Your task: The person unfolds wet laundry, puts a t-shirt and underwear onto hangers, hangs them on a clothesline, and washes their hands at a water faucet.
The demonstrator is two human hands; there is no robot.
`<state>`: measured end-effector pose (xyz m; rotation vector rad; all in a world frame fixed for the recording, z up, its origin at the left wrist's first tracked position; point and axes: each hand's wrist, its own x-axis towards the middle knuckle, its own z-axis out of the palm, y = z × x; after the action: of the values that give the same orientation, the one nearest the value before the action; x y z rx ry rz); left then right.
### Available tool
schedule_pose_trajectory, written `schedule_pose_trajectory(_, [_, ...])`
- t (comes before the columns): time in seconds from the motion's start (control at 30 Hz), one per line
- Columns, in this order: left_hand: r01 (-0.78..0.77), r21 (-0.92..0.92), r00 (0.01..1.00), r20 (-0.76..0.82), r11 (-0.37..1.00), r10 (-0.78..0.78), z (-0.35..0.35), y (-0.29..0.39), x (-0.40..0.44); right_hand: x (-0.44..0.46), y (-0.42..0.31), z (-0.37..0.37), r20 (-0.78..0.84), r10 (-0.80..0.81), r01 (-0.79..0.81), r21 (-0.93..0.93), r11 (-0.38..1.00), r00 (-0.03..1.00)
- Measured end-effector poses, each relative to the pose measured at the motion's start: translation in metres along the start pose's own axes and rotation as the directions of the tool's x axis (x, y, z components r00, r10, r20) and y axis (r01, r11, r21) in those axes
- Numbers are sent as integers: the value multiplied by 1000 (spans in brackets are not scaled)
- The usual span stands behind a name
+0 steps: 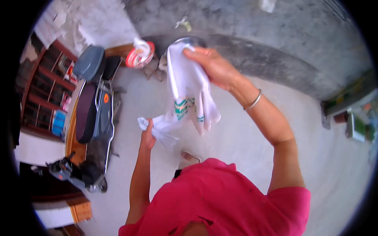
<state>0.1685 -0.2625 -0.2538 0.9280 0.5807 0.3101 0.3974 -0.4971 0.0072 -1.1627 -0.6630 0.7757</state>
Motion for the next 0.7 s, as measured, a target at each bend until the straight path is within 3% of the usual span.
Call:
schedule_pose_trajectory(0.07, [32,51,998,50,998,-35,19,11,4,-25,-7,-14,-127,21,-27,-50,998,992])
schedule_pose_trajectory(0.1, [26,68,999,28,997,-28,26,18,11,-46,-26,-21,-131,-36,28,-62,998,991])
schedule_pose_trajectory(0.17, [-104,27,970,223,994,95,64,62,10,-85,-56,-32,-183,-220,213,-55,975,958])
schedule_pose_trajectory(0.2, [-177,1,936,310,984,167,94,91,-4,-109,-67,-43,-241,-319,331,9,943,916])
schedule_pose_trajectory(0.27, [-255,-103,889,366,961,275,133,132,-24,-162,-85,-51,-398,-373,485,230,844,838])
schedule_pose_trajectory(0.33, [-260,-44,750,619,965,231,150,135,-15,-184,-44,-69,-621,-353,538,134,832,700])
schedule_pose_trajectory(0.37, [-277,-14,657,727,961,200,159,134,-11,-190,-17,-82,-677,-253,368,28,929,691])
schedule_pose_trajectory(0.4, [-289,166,645,762,943,64,173,131,-11,-196,9,-89,-745,-151,174,-47,984,649])
schedule_pose_trajectory(0.47, [-352,438,577,797,827,-177,201,121,-13,-213,41,-90,-570,-210,279,34,960,794])
schedule_pose_trajectory(0.53, [-453,568,492,802,687,-339,219,108,0,-227,68,-97,-677,-94,188,66,980,730])
schedule_pose_trajectory(0.57, [-461,605,489,784,649,-383,231,109,-1,-234,77,-101,-726,-4,229,212,950,688])
schedule_pose_trajectory(0.63, [-475,674,493,737,566,-463,256,115,-6,-250,104,-110,-713,-65,257,165,952,698])
schedule_pose_trajectory(0.67, [-546,623,423,782,560,-458,265,114,-3,-259,120,-114,-704,-92,266,142,953,705])
schedule_pose_trajectory(0.7, [-610,566,350,821,554,-452,273,112,2,-270,137,-116,-684,-139,179,-13,984,716])
